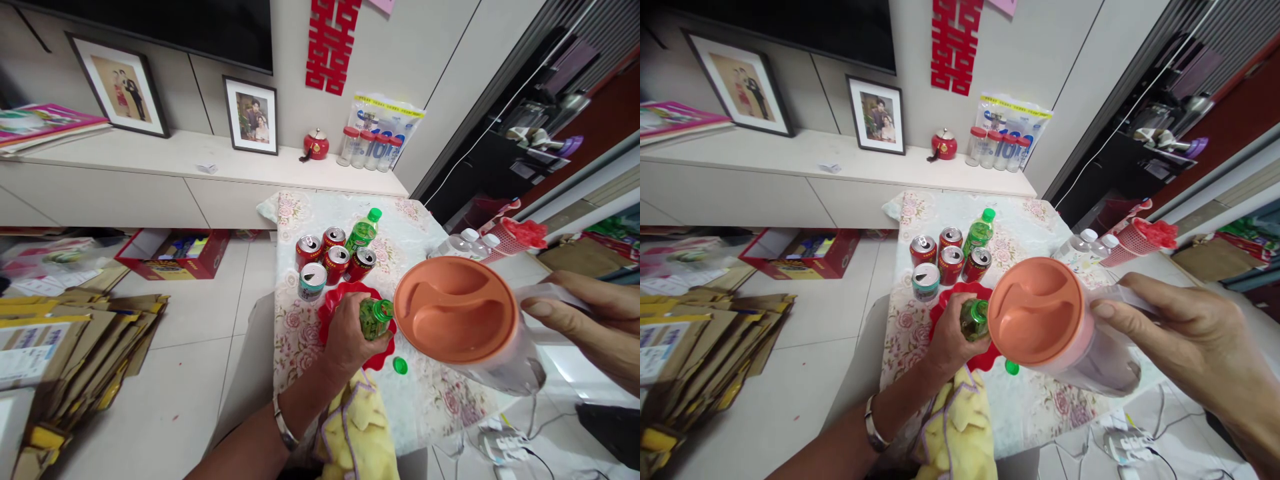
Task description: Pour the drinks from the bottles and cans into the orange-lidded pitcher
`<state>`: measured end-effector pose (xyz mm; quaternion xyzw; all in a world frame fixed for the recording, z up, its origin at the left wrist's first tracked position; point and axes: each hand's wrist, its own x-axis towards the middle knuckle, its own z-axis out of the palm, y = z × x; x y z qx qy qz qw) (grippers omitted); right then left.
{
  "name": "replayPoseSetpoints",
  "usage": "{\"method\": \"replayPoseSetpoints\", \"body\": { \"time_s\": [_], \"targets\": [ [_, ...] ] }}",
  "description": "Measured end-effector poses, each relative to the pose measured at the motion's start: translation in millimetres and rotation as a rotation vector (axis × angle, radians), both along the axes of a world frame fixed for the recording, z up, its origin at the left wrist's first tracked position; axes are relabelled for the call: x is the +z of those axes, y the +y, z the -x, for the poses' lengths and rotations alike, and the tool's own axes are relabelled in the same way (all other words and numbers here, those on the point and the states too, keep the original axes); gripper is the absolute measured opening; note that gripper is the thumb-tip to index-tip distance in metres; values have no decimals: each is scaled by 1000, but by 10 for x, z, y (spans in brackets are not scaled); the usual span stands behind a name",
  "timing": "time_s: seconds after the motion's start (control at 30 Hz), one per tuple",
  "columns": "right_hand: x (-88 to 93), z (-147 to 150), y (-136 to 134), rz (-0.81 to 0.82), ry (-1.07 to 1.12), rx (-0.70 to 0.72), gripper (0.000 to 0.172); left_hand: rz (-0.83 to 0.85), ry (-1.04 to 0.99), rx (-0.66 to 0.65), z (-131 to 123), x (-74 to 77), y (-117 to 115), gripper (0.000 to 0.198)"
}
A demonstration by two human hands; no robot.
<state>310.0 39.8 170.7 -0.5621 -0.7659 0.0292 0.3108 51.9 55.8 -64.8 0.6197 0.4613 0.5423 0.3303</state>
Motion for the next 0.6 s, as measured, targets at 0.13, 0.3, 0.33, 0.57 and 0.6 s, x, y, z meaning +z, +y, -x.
{"method": "replayPoseSetpoints", "body": {
  "time_s": [0.13, 0.3, 0.33, 0.57, 0.6],
  "targets": [
    [-4, 9, 22, 2, -56, 56, 13, 17, -16, -7, -3, -5, -6, 76],
    [-10, -11, 1, 0, -59, 57, 12, 41, -35, -19, -2, 26, -12, 77],
    [-7, -6, -4, 2, -67, 58, 13, 43, -34, -20, -2, 32, -12, 76],
    [43, 67, 17, -14, -79, 62, 23, 51, -27, -18, -4, 39, -17, 79],
    [46, 65, 16, -17, -76, 61, 24, 45, -26, -17, -5, 36, -17, 80]
  ]
}}
